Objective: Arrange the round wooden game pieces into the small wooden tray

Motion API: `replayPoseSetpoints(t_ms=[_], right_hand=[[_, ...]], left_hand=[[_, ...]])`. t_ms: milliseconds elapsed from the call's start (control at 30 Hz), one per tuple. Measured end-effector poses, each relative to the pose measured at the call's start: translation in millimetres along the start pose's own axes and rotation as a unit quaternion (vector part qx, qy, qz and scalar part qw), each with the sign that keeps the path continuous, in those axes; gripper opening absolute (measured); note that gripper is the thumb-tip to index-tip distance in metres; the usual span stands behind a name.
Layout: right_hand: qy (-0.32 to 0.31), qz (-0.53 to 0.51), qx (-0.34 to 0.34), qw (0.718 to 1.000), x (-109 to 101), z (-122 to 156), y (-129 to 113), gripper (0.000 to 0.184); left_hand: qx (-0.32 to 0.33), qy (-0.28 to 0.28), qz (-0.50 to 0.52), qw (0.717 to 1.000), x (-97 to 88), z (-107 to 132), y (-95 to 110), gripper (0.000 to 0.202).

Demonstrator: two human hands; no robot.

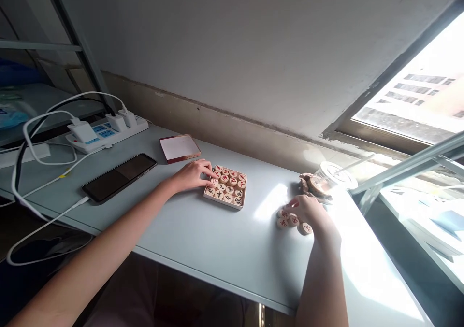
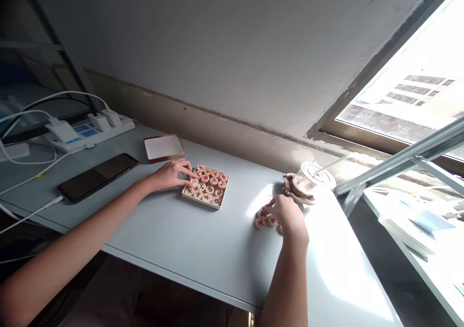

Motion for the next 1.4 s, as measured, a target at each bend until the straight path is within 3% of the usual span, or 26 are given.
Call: replayPoseSetpoints(t_ms=[100,200,300,433,633,767,867,933,1000,1100,1167,1200,1267,1333,1400], right_hand=[[0.021,-0.06,-0.058,0.996,-14.9,7.0,-34.4,0.017],[0.068,-0.126,-0.164,0.976,-20.2,14.4,-80.5,0.022],[0.09,-0.128,-0.264,0.952,-2.1,19.9,-128.5,0.021],[0.171,0.002,-0.311,0.935,31.6,24.4,-171.5,0.016],[0.224,0.051,-0.259,0.938,44.9,24.1,-178.7,0.013],[0.221,0.042,-0.279,0.934,42.6,28.3,-177.8,0.013],[0.222,0.023,-0.314,0.923,40.3,36.6,-182.8,0.011],[0.233,-0.003,-0.347,0.908,37.7,45.1,-189.9,0.009],[0.241,-0.046,-0.382,0.891,35.6,54.4,-199.7,0.007],[0.229,-0.111,-0.428,0.867,39.9,66.5,-221.0,0.008],[0.197,-0.141,-0.449,0.86,50.3,71.0,-241.9,0.01],[0.172,-0.153,-0.457,0.859,57.4,71.6,-254.7,0.011],[0.109,-0.175,-0.465,0.861,73.0,69.2,-284.9,0.013],[0.051,-0.196,-0.459,0.865,86.0,61.3,-318.7,0.015],[0.021,-0.227,-0.438,0.869,92.6,47.6,-351.3,0.014]], left_hand=[[0.001,0.001,0.007,1.0,2.1,-0.6,-2.3,0.024],[0.002,0.005,0.004,1.0,2.6,-1.7,-3.9,0.029],[0.002,0.019,0.0,1.0,0.8,-3.2,-5.0,0.032],[0.005,0.022,-0.023,0.999,0.2,-4.3,-6.0,0.031],[0.007,0.012,-0.004,1.0,4.4,-2.2,-10.8,0.031],[-0.019,0.028,0.004,0.999,-0.5,-3.0,-12.8,0.034],[-0.019,0.05,-0.021,0.998,-11.7,3.0,0.3,0.032],[-0.014,0.097,-0.066,0.993,-22.2,20.6,16.1,0.026],[-0.018,0.146,-0.095,0.985,-28.3,54.8,31.8,0.019],[-0.065,0.234,-0.11,0.964,-25.1,135.7,40.2,0.023],[-0.115,0.293,-0.134,0.94,-16.3,197.6,31.5,0.03],[-0.135,0.298,-0.157,0.932,-9.7,224.6,23.6,0.033],[-0.13,0.24,-0.231,0.934,7.9,261.0,5.0,0.038],[-0.104,0.183,-0.299,0.931,24.8,276.5,-16.1,0.039],[-0.057,0.216,-0.332,0.917,36.3,276.8,-31.8,0.033]])
Point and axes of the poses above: each hand's wrist, its own z-axis away from the middle knuckle, its own x-axis out of the palm, y = z × x, the point moved 5 cm from there along -z, towards the middle knuckle, and after that the axes turned 5 degrees about -y, right-handed, at the moved point
